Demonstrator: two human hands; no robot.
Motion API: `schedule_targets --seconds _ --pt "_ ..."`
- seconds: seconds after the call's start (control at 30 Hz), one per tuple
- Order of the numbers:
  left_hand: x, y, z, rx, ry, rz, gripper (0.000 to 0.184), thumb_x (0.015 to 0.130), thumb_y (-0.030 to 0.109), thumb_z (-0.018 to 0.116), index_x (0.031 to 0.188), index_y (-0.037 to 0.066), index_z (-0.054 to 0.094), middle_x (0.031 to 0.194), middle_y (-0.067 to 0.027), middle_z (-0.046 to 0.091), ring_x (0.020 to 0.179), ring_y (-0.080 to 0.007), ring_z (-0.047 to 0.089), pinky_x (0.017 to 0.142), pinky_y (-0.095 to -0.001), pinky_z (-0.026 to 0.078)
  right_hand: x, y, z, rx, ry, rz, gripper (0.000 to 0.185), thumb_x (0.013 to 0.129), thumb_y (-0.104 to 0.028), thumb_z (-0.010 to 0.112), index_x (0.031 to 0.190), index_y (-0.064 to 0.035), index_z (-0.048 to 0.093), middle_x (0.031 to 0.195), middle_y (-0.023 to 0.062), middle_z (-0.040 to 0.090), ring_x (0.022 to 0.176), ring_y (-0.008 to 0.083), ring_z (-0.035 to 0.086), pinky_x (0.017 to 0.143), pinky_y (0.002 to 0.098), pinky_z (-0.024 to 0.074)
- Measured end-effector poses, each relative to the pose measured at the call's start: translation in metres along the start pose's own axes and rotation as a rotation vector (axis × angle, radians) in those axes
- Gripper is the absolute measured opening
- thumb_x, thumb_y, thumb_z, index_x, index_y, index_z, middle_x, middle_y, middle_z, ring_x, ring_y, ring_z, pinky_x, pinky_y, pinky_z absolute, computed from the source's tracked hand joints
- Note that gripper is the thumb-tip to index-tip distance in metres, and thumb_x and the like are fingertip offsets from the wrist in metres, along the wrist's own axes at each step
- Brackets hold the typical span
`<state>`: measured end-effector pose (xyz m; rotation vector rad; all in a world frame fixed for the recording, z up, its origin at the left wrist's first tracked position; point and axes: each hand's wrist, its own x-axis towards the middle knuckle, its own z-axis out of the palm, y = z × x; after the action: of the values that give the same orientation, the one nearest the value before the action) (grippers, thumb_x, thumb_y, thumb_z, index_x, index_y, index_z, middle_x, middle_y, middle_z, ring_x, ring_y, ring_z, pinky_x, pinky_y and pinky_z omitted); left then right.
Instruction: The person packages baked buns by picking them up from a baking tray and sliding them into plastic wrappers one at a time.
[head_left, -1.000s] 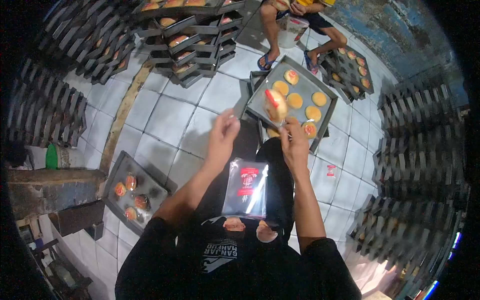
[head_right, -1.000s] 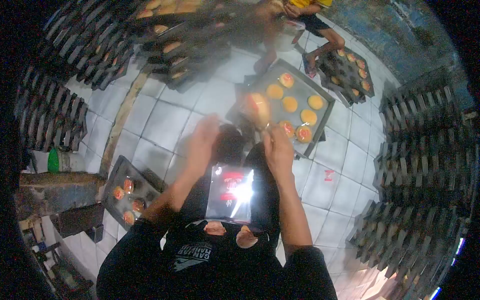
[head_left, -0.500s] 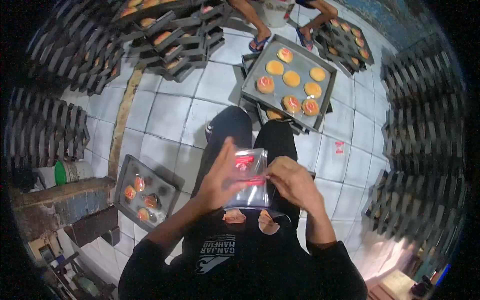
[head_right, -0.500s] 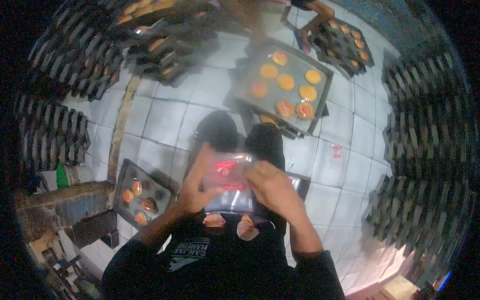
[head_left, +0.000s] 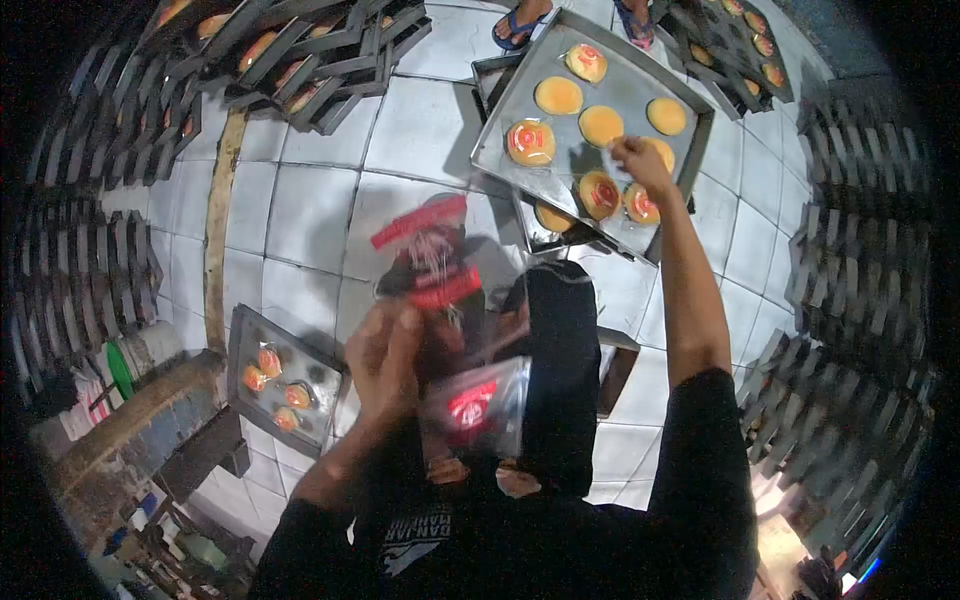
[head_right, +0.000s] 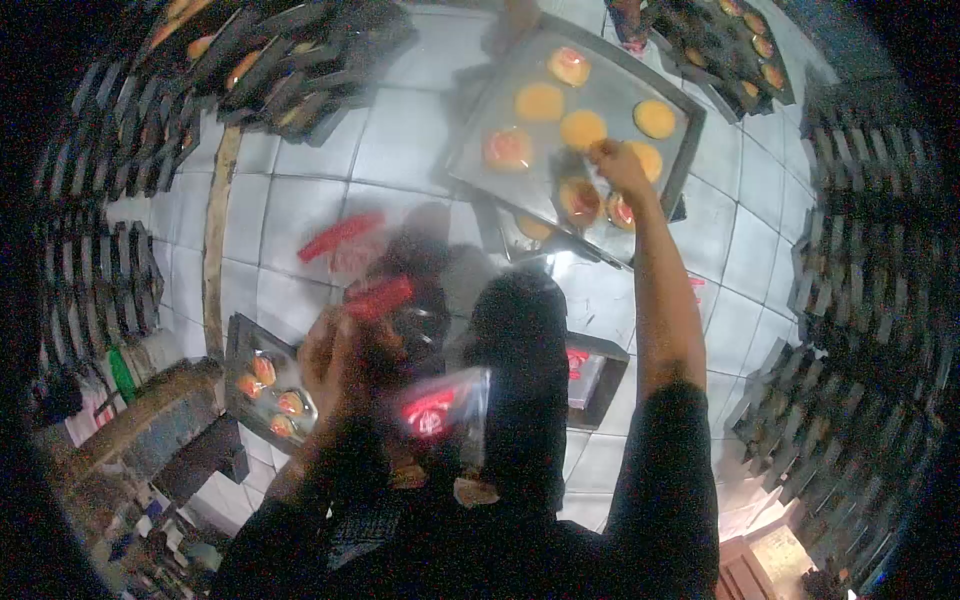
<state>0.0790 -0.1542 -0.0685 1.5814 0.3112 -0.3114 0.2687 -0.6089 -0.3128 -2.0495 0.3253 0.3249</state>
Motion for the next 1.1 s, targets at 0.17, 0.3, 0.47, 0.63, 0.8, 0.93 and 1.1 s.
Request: schedule_targets --seconds 0.17,0.3,0.47,0.63,0.8,0.93,1.1 --pt "0.004 -0.015 -0.003 0.087 0.101 0.187 0.022 0.101 0.016 0.058 0.104 -0.005 0.063 0.088 -0.0149 0.072 0.077 -0.0173 0.067 0.074 -0.0296 0.053 0.091 0.036 0.012 -0.33 0.349 0.178 0.071 0.088 -0.052 0.07 0.129 0.0049 0.063 0.113 0.0197 0.072 0.098 0.0303 0.07 0.084 0.039 0.0535" --pt "0.004 -0.012 -0.001 -0.101 0.166 0.116 0.024 0.101 0.018 0.058 0.108 -0.005 0.064 0.092 -0.0139 0.072 0.078 -0.0177 0.067 0.074 -0.0301 0.054 0.102 0.033 0.035 -0.393 0.443 0.185 0.088 0.077 -0.062 0.076 0.129 0.0074 0.059 0.115 0.0294 0.068 0.105 0.0399 0.069 0.088 0.0475 0.0533" --pt "0.011 -0.002 0.015 -0.152 0.17 0.09 0.033 0.104 0.025 0.055 0.12 -0.003 0.06 0.097 -0.0159 0.071 0.08 -0.0206 0.069 0.074 -0.0322 0.056 0.05 0.014 0.078 -0.309 0.409 -0.1 0.065 0.081 -0.041 0.08 0.12 0.0062 0.06 0.118 0.0306 0.066 0.114 0.0437 0.063 0.097 0.0479 0.0493" --pt "0.014 0.019 0.006 -0.369 0.056 -0.075 0.035 0.107 0.031 0.049 0.121 0.0 0.057 0.101 -0.0184 0.071 0.086 -0.0242 0.071 0.073 -0.0364 0.058 -0.084 -0.129 0.058 0.906 0.036 0.056 0.049 0.095 -0.02 0.071 0.136 -0.0037 0.052 0.127 0.011 0.064 0.105 0.026 0.066 0.087 0.0449 0.0558" --pt "0.042 0.015 -0.011 -0.593 -0.044 -0.114 0.025 0.103 0.025 0.057 0.111 0.001 0.057 0.115 -0.017 0.067 0.104 -0.0286 0.07 0.084 -0.042 0.058 -0.282 -0.253 0.074 0.644 0.035 -0.164 0.054 0.091 -0.016 0.073 0.137 -0.0018 0.05 0.126 0.0107 0.064 0.117 0.0229 0.064 0.101 0.038 0.051" --pt "0.074 -0.02 0.009 -0.676 -0.138 -0.254 0.027 0.101 0.027 0.059 0.11 0.002 0.061 0.113 -0.016 0.067 0.101 -0.024 0.07 0.077 -0.0437 0.061 -0.366 -0.281 0.114 -0.133 0.239 -0.921 0.051 0.074 0.001 0.08 0.119 -0.0029 0.058 0.117 0.0159 0.061 0.109 0.0326 0.063 0.095 0.0399 0.0517" --pt "0.0 0.029 0.038 -0.798 -0.268 -0.191 0.035 0.101 0.037 0.057 0.119 0.007 0.063 0.114 -0.009 0.07 0.102 -0.0209 0.069 0.082 -0.0396 0.059 -0.369 -0.267 0.124 -0.31 0.544 -0.951 0.045 0.07 0.005 0.078 0.111 -0.0026 0.061 0.114 0.016 0.063 0.107 0.0363 0.063 0.095 0.0474 0.05"
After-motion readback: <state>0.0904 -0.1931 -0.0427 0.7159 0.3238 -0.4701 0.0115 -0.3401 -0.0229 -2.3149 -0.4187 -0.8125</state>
